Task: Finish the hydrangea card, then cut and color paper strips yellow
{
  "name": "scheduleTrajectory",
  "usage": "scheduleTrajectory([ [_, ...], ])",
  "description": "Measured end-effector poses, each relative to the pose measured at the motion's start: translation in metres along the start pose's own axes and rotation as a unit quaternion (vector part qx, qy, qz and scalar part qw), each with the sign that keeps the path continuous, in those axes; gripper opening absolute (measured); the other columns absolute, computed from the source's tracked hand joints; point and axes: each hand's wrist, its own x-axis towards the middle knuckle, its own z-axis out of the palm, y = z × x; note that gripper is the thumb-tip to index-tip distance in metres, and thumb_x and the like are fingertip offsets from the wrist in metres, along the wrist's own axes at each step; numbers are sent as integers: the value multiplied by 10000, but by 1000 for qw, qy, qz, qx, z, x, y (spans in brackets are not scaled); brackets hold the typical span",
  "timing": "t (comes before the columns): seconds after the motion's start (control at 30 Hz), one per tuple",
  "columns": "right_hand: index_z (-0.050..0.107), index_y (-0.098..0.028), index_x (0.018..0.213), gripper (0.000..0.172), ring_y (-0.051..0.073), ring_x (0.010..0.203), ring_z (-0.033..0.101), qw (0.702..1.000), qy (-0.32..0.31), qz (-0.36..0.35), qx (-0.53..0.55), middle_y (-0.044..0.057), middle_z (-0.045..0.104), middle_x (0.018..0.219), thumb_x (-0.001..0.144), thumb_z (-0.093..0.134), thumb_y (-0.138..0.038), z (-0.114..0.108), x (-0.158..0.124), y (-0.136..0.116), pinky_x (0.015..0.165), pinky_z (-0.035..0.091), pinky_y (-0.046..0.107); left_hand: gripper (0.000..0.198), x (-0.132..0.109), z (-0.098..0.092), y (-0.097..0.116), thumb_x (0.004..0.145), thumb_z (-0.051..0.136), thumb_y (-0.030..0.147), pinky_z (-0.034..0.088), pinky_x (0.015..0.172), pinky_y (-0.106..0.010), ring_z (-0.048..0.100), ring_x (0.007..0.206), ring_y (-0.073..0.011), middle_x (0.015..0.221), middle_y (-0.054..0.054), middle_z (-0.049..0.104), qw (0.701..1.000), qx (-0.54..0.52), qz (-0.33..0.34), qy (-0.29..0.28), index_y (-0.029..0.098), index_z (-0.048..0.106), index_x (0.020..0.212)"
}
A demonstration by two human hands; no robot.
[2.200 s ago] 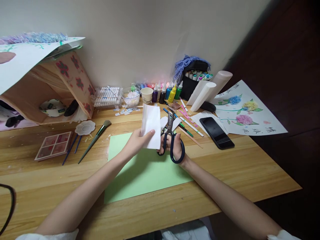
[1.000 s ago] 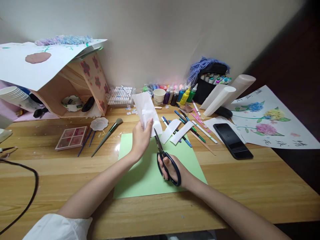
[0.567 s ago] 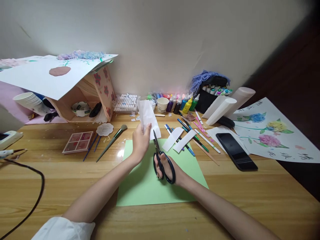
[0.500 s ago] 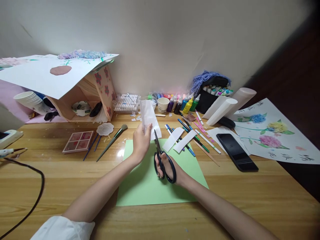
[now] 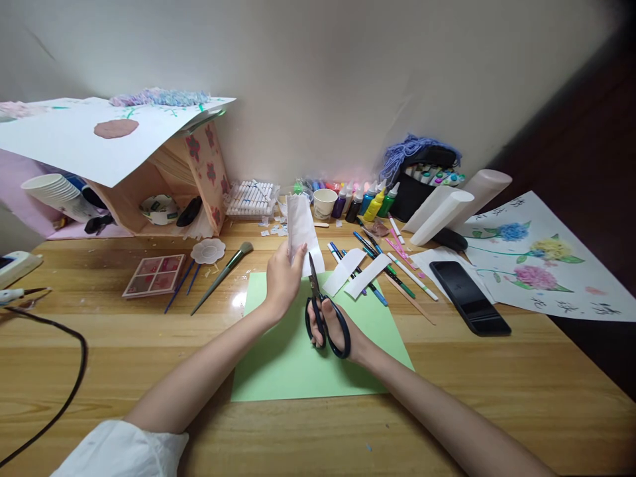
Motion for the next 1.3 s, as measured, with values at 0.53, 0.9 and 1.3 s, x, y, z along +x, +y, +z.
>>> scheduleTrajectory([
  [0.53, 409, -201, 678, 596, 91, 349, 403, 999, 34, 0, -26, -70, 395, 388, 775, 263, -771, 4, 3, 3, 411, 371, 209, 306, 2, 1, 0, 875, 450, 415, 273, 541, -224, 441, 574, -131, 608, 18, 490, 999, -29, -18, -3, 182, 478, 679],
  [0.9, 409, -205, 715, 700, 90, 352, 400, 997, 4, 0, 82, -76, 423, 399, 641, 214, -873, 4, 4, 6, 475, 437, 250, 283, -4, 1, 6, 910, 402, 335, 254, 528, -228, 424, 559, -118, 597, 30, 460, 1000, -24, -12, -8, 193, 414, 665],
  [1.3, 409, -202, 676, 629, 89, 341, 401, 998, 49, -8, 29, -75, 394, 378, 693, 320, -825, 6, 3, 2, 396, 383, 212, 287, -4, 1, 6, 902, 402, 356, 246, 532, -231, 412, 546, -117, 590, 32, 457, 999, -41, -16, -11, 194, 422, 665],
])
